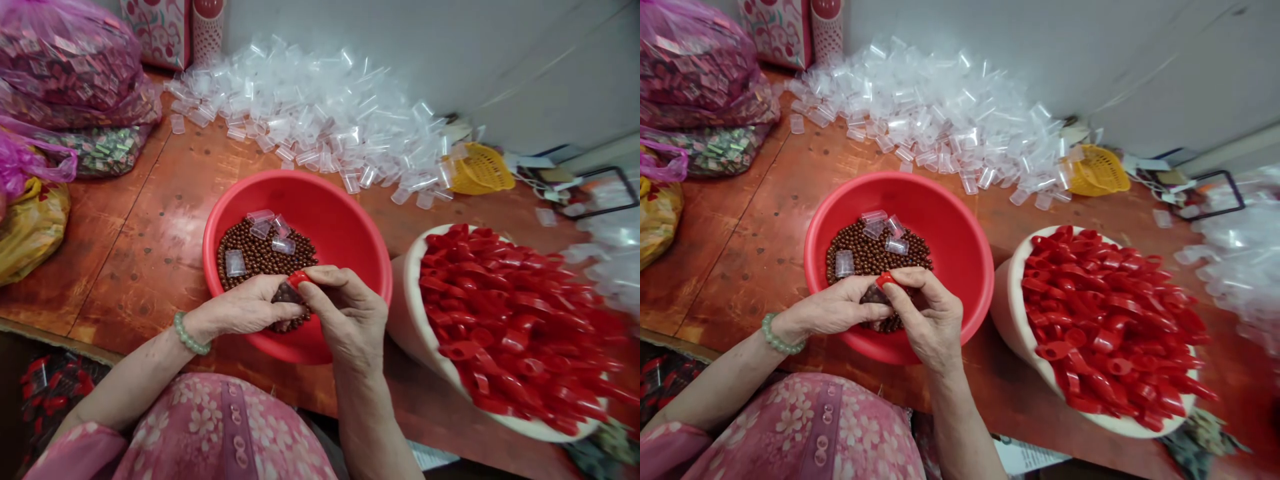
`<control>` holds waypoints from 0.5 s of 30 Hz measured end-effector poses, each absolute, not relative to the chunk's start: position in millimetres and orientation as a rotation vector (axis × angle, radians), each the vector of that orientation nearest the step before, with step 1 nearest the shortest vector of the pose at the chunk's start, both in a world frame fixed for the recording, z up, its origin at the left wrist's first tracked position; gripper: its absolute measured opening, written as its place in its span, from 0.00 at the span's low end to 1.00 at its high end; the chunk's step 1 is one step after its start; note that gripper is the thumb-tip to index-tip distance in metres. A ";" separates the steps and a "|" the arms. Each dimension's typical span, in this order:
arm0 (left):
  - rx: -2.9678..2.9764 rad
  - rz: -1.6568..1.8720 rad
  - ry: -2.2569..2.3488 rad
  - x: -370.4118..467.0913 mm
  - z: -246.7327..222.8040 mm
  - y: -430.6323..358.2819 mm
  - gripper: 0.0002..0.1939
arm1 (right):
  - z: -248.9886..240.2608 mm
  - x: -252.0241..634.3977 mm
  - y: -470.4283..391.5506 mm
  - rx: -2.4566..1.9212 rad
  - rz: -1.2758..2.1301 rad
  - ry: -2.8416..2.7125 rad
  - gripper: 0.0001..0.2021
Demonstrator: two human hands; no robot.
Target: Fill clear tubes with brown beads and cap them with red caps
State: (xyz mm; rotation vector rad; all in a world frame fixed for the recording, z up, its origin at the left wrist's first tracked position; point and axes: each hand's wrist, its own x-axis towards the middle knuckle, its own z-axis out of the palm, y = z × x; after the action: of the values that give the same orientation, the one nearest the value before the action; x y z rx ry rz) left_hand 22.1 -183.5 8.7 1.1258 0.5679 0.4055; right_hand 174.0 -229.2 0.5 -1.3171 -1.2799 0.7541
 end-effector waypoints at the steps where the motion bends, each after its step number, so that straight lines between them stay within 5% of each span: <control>1: 1.136 0.397 0.571 22.4 8.8 -183.4 0.06 | 1.6 174.3 -229.0 -1.306 0.755 -1.305 0.03; 11: 1.069 0.376 0.548 22.8 2.9 -181.6 0.09 | 1.7 178.4 -236.5 -1.295 0.457 -1.687 0.08; 15: 0.946 0.423 0.518 22.0 0.0 -183.6 0.14 | 0.5 175.6 -238.7 -1.328 0.240 -1.950 0.31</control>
State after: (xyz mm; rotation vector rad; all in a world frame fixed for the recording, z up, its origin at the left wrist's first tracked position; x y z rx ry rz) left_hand 22.0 -183.6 0.0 0.9460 0.5180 0.4230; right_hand 175.6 -238.7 0.5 -1.3284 -1.9505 0.2405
